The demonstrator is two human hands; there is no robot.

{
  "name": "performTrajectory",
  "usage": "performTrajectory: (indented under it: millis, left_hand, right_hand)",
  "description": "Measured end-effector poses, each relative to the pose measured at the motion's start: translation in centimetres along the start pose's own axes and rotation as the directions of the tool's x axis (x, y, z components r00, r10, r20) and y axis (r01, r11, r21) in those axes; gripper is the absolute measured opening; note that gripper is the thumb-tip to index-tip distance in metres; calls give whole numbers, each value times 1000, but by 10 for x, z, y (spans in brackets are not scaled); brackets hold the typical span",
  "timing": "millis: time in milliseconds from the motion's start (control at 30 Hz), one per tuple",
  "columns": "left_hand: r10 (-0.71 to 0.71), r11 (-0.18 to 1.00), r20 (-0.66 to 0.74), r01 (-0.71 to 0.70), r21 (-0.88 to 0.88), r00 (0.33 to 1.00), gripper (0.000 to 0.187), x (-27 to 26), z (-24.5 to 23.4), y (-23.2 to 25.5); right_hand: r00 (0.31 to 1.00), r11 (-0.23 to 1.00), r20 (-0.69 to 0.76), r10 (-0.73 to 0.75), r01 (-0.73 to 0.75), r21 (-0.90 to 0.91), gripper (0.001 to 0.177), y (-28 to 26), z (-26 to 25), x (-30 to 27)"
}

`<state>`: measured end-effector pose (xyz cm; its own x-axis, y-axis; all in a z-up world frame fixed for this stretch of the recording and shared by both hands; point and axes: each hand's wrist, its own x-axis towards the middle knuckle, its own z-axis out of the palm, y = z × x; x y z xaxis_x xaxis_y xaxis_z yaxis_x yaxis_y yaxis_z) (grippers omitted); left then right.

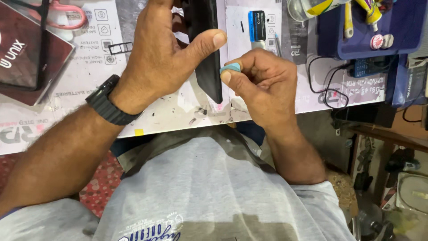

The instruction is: The person uses a metal spudger to pry and separate the screen assembly from the smartphone's frame. They then use a blue plastic pry tool to further lift the display along the edges. Finally, they use a black plastic opening tool to carefully work around the perimeter of the device.

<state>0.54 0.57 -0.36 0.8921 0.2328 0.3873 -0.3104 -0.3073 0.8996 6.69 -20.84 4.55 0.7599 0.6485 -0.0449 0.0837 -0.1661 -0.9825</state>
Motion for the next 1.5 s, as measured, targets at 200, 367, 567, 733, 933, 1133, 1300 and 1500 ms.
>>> performTrajectory:
  millis: [200,367,567,733,933,1133,1300,1500]
  left_hand:
    - [13,999,-1,-13,-42,1000,61,-2,3,4]
    - [57,997,-42,-54,56,998,54,-5,2,6]
    - [163,982,-48,-158,107,985,57,-6,2,2]
    - [146,984,-33,-142,108,989,63,-6,4,-4]
    - [142,985,-53,-136,108,988,63,-2,3,0]
    - [-159,984,-80,165,72,984,55,4,0,12]
    - [12,998,-69,-8,58,998,44,4,0,12]
    - [50,997,-60,-46,59,997,36,2,2,8]
  right_hand:
    - [1000,999,15,15,-14,-41,7,-6,-3,-3]
    - [998,998,42,-40,42,-54,8,-6,-3,-2]
    - [989,991,112,-92,101,-83,10,-6,-9,4]
    - [953,937,196,-231,272,-218,12,-10,-13,10]
    - [923,895,244,-298,359,-266,10,-12,-15,19]
    - [971,963,205,-126,169,-209,9,-10,-11,8]
    - [988,990,150,-39,58,-128,9,-3,-10,-3]
    - [991,995,133,12,2,-101,7,-1,-11,-7]
